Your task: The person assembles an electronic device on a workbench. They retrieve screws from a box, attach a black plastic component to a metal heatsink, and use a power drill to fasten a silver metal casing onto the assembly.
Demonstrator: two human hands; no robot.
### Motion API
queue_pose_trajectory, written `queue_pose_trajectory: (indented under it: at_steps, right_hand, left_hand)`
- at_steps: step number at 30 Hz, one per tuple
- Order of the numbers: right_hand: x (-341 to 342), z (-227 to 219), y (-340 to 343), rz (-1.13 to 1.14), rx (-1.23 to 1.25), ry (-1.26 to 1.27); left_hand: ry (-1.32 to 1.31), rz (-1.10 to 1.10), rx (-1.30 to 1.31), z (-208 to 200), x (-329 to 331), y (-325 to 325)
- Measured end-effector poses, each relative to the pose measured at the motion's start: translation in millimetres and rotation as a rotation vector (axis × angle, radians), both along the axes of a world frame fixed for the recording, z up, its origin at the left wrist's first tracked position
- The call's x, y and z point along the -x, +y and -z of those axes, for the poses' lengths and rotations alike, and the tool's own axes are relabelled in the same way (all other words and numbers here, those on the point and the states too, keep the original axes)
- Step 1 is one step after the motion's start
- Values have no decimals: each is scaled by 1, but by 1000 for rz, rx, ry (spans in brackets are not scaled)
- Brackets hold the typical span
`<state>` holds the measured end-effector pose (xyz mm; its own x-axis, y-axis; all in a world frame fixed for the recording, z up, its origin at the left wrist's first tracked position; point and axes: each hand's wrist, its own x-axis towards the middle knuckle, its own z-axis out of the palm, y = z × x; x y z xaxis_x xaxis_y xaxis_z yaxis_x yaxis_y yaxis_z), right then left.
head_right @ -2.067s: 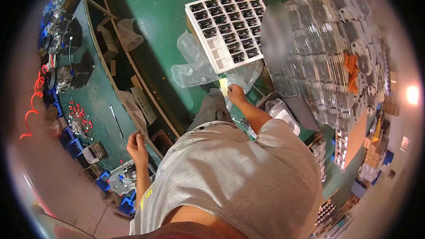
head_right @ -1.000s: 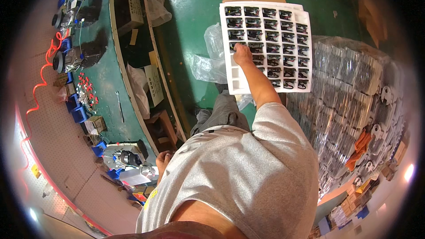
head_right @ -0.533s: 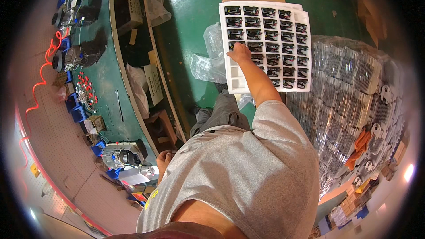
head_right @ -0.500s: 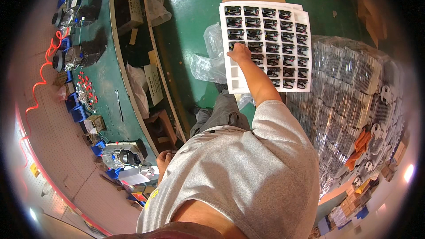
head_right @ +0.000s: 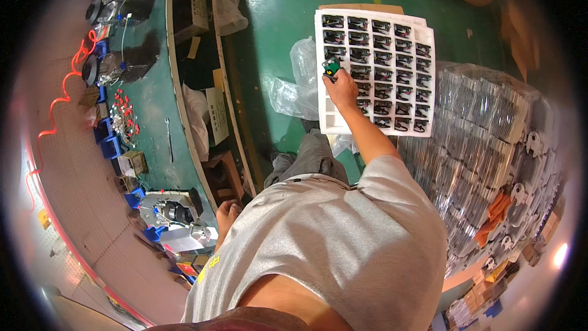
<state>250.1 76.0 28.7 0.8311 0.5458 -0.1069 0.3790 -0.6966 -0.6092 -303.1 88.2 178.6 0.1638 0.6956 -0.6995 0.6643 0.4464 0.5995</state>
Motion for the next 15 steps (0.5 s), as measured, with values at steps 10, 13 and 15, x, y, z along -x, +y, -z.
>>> queue_pose_trajectory:
  at_steps: [10, 13, 15]
  right_hand:
    - [81, -164, 61, -555, -477, 672]
    - [110, -205, 86, -674, -420, 964]
    - [131, -231, 98, -755, -390, 1085]
  left_hand:
    - [-351, 198, -386, -93, -196, 112]
    - [-526, 113, -425, -120, -222, 126]
    - [-655, 78, -399, -120, -220, 131]
